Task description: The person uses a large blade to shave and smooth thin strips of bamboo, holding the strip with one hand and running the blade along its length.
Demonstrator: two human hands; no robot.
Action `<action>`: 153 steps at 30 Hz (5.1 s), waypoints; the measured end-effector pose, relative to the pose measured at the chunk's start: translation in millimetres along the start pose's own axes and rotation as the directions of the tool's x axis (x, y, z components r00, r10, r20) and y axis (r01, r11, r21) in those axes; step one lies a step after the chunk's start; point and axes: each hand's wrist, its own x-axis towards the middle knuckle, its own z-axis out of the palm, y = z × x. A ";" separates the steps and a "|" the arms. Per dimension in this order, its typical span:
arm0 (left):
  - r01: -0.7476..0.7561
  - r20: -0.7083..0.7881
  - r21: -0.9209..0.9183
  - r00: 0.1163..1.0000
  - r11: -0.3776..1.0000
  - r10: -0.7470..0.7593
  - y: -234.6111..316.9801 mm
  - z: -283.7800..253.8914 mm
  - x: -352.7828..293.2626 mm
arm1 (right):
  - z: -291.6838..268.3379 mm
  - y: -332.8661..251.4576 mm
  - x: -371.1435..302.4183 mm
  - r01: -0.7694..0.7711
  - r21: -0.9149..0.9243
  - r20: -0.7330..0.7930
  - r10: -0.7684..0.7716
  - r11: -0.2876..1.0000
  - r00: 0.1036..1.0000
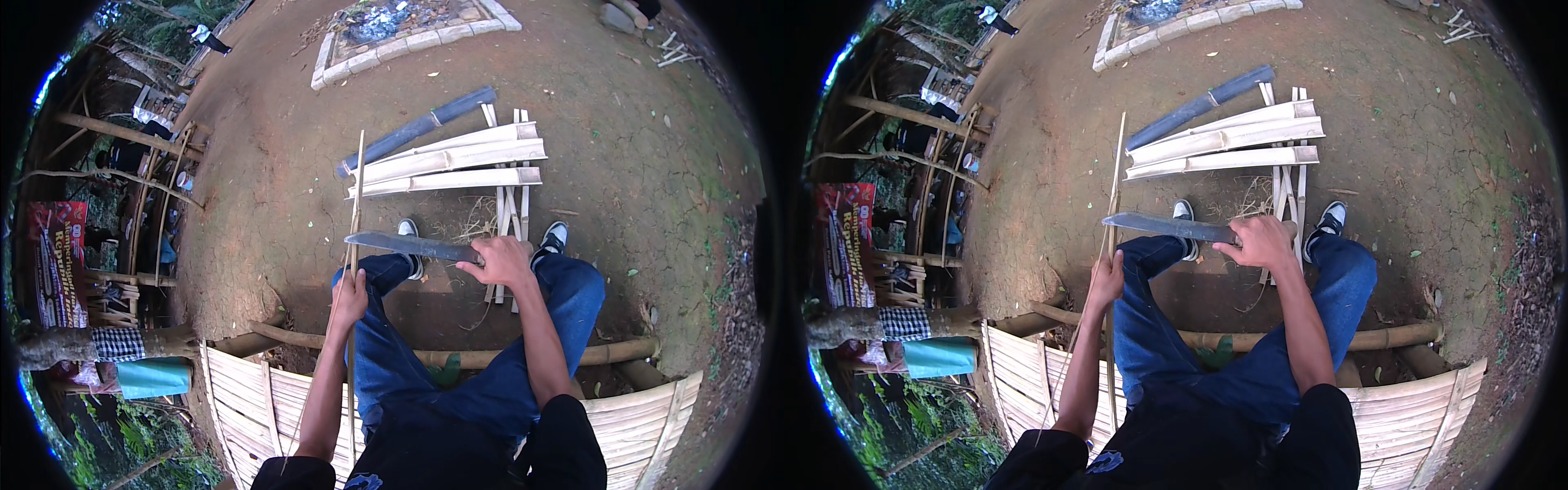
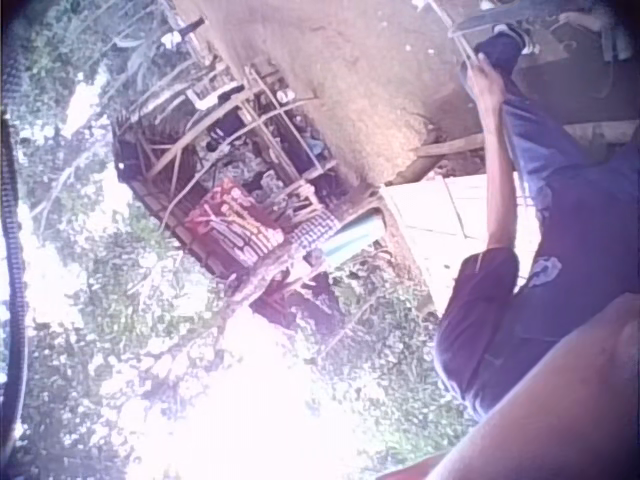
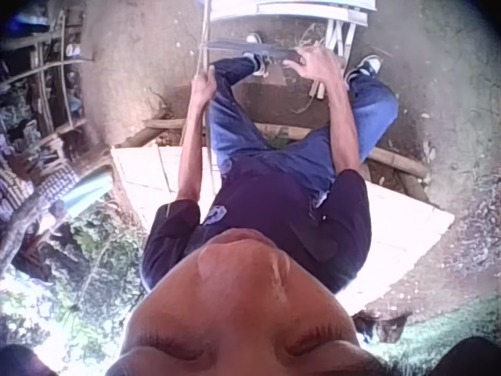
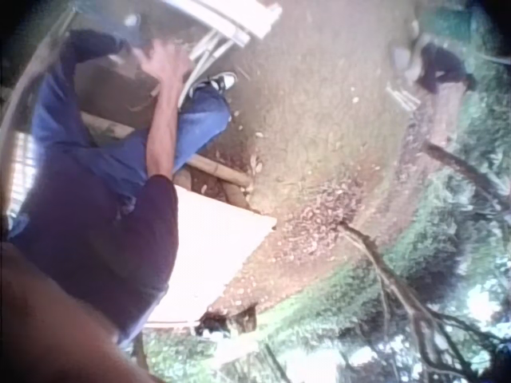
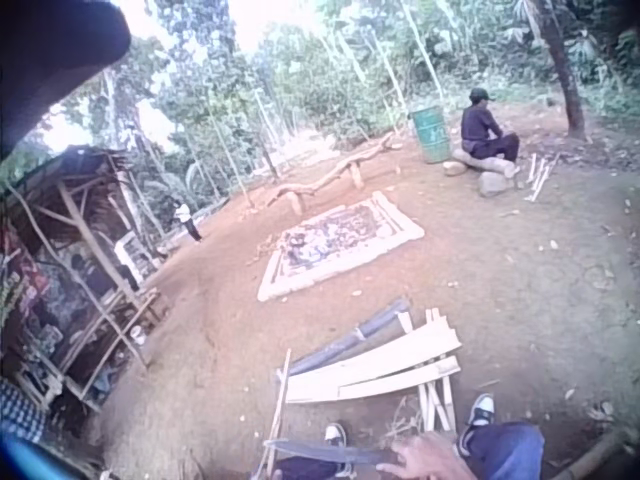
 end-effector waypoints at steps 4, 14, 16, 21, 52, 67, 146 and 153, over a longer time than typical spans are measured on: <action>-0.123 -0.053 0.115 0.990 0.986 0.129 15.4 8.2 -15.0 | 12.6 -9.4 0.1 0.010 0.035 0.007 -0.010 0.999 1.000; 0.008 -0.001 -0.068 1.000 0.998 -0.008 -17.7 9.1 -3.8 | 5.3 5.1 -0.2 -0.053 -0.009 -0.015 0.053 0.999 0.999; 0.071 0.033 -0.162 0.997 0.984 -0.067 -9.0 7.7 -8.9 | 2.0 1.9 0.3 -0.076 -0.035 0.060 0.078 0.996 0.995; -0.051 -0.081 -0.029 0.996 0.998 0.049 -27.4 11.5 -8.8 | 10.6 -6.0 2.3 -0.053 -0.024 0.082 0.055 0.998 0.995; -0.186 0.231 0.225 0.964 0.956 0.133 38.1 40.7 -90.2 | 35.5 7.1 14.0 -0.260 -0.014 -0.050 0.259 0.966 0.965; -0.197 0.213 0.078 0.961 0.977 0.177 -8.5 46.7 -94.5 | 30.8 -13.1 14.1 -0.150 0.004 0.031 0.150 0.989 0.988; -0.130 0.075 -0.129 0.987 0.983 0.141 -27.0 38.9 -86.0 | 61.0 10.0 9.6 -0.605 0.788 0.553 0.564 -0.115 0.613; -0.102 0.131 -0.079 0.985 0.992 0.112 -15.6 48.3 -90.0 | 64.9 15.9 2.6 -0.502 0.654 0.107 0.587 0.566 0.802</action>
